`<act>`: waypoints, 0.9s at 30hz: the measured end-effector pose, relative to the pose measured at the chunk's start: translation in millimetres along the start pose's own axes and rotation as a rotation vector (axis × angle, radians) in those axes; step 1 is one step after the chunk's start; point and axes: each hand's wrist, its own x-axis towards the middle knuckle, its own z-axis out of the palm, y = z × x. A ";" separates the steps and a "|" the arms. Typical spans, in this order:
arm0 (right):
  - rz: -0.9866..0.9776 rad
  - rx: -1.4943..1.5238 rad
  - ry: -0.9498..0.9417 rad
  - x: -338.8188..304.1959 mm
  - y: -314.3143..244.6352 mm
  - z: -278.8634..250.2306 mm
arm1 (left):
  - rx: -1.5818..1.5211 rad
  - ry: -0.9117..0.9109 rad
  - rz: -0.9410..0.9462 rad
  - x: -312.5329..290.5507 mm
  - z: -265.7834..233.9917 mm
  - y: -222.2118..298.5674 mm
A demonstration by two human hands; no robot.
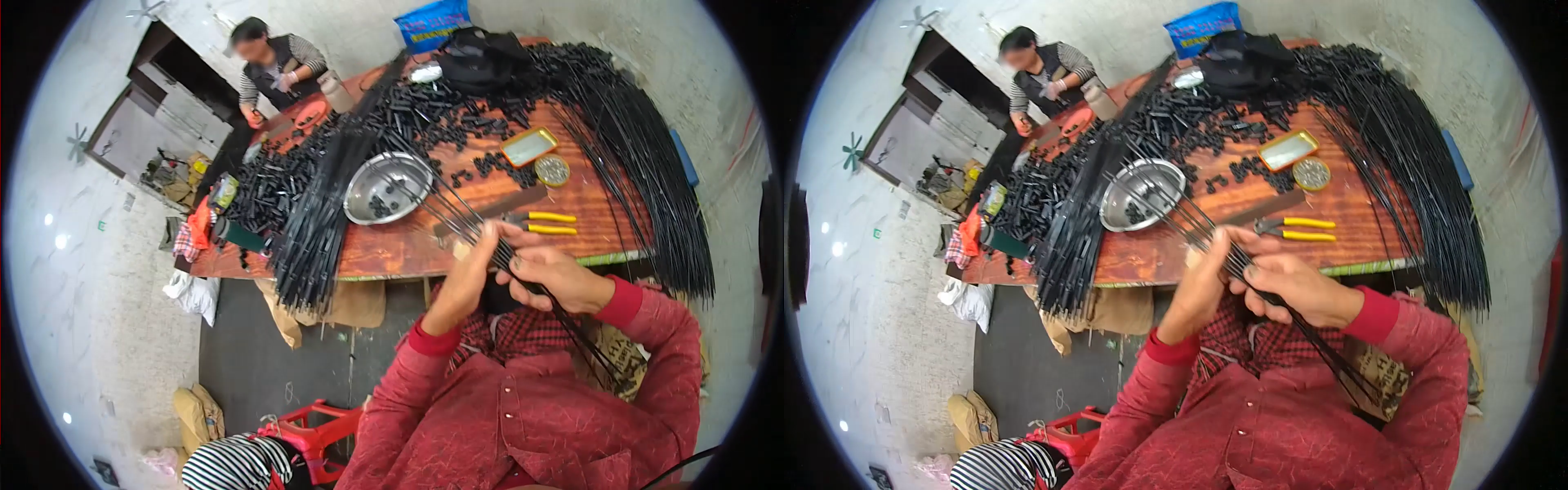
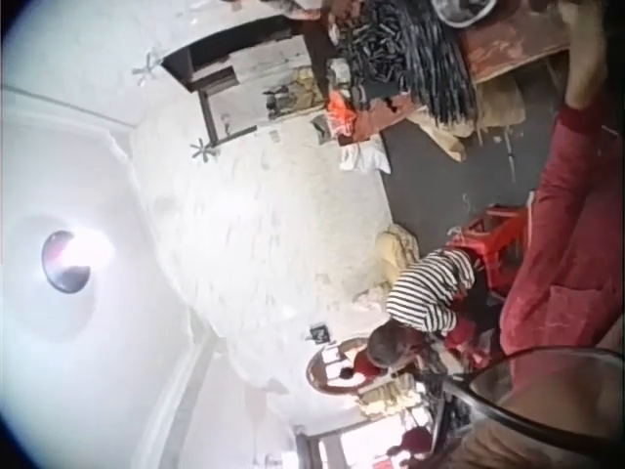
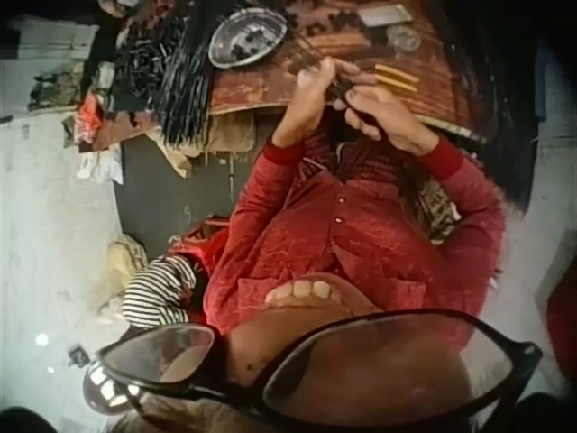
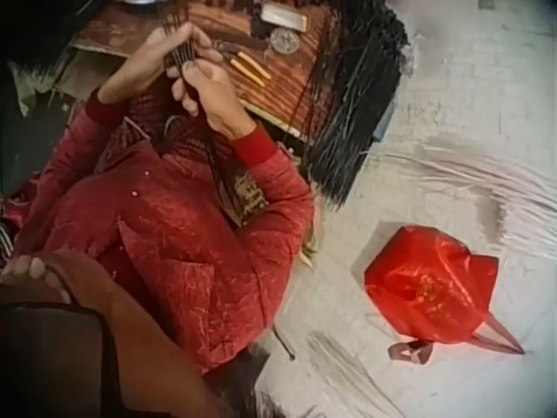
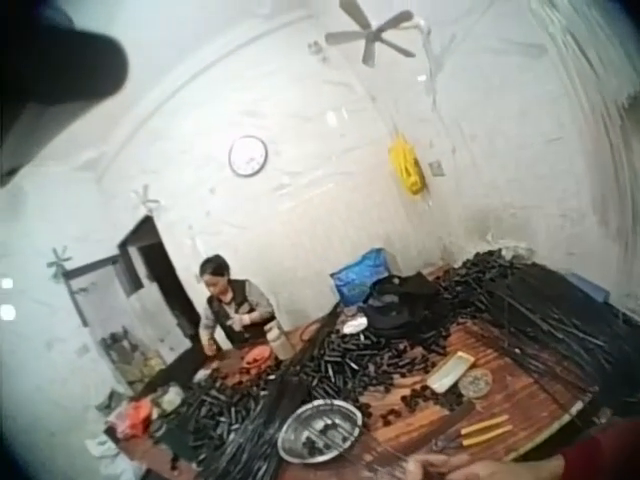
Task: Assembling and trimming bundles of black electrical cables at a workbench.
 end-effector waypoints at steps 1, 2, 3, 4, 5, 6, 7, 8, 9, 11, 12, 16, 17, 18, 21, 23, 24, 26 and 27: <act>0.022 -0.003 0.015 -1.5 1.5 -2.1 | 0.047 -0.042 0.046 -0.9 -0.4 -2.9; 0.006 0.012 0.000 -0.9 5.3 -6.4 | 0.095 -0.083 0.092 -0.9 -2.0 -6.0; -0.025 0.008 -0.022 0.9 10.4 -10.4 | 0.182 -0.189 0.153 0.5 -9.2 -13.4; -0.048 0.012 -0.041 1.3 15.6 -11.3 | 0.334 -0.271 0.150 -7.8 -13.2 -4.6; -0.057 0.010 -0.047 0.4 16.1 -8.8 | 0.401 -0.316 0.152 -13.5 -19.3 -7.7; -0.030 0.005 -0.013 -2.3 14.0 -6.5 | 0.466 -0.359 0.158 -17.6 -23.9 -9.8; -0.001 0.000 0.021 -4.2 13.6 -4.6 | 0.472 -0.356 0.165 -20.2 -28.6 -11.6; -0.005 -0.006 0.016 -5.1 16.0 -3.8 | 0.372 -0.406 0.155 -22.4 -33.0 -13.3; 0.006 0.008 -0.024 -3.9 18.6 -4.7 | 0.274 -0.458 0.144 -22.6 -36.0 -11.1; 0.048 0.035 -0.094 -2.6 26.4 -11.4 | 0.274 -0.454 0.129 -24.7 -40.4 -5.7; 0.044 0.026 -0.103 -1.3 26.8 -11.9 | 0.270 -0.444 0.111 -26.2 -42.1 -2.7; 0.088 0.059 -0.116 4.5 30.9 -11.9 | 0.685 -0.309 0.134 -28.4 -30.3 -4.2; 0.086 0.065 -0.099 5.2 31.2 -12.3 | 0.785 -0.245 0.222 -30.6 -24.3 -6.2; 0.086 0.072 -0.085 4.2 33.7 -11.2 | 0.785 -0.230 0.220 -32.5 -23.2 -13.6; 0.122 0.092 -0.139 3.8 37.3 -11.1 | 0.595 -0.173 0.104 -35.5 -23.9 -41.4; 0.105 0.083 -0.156 0.1 38.3 -7.3 | 0.441 -0.190 0.116 -41.7 -21.9 -51.0; 0.104 0.082 -0.143 -2.0 39.4 -5.4 | 0.295 -0.213 0.025 -44.2 -20.5 -54.3; 0.135 0.100 -0.136 -4.1 41.7 -5.0 | 0.277 -0.202 -0.032 -43.0 -23.5 -62.8; 0.162 0.146 -0.113 -6.7 45.5 -4.7 | 0.237 -0.209 -0.050 -42.6 -21.8 -61.6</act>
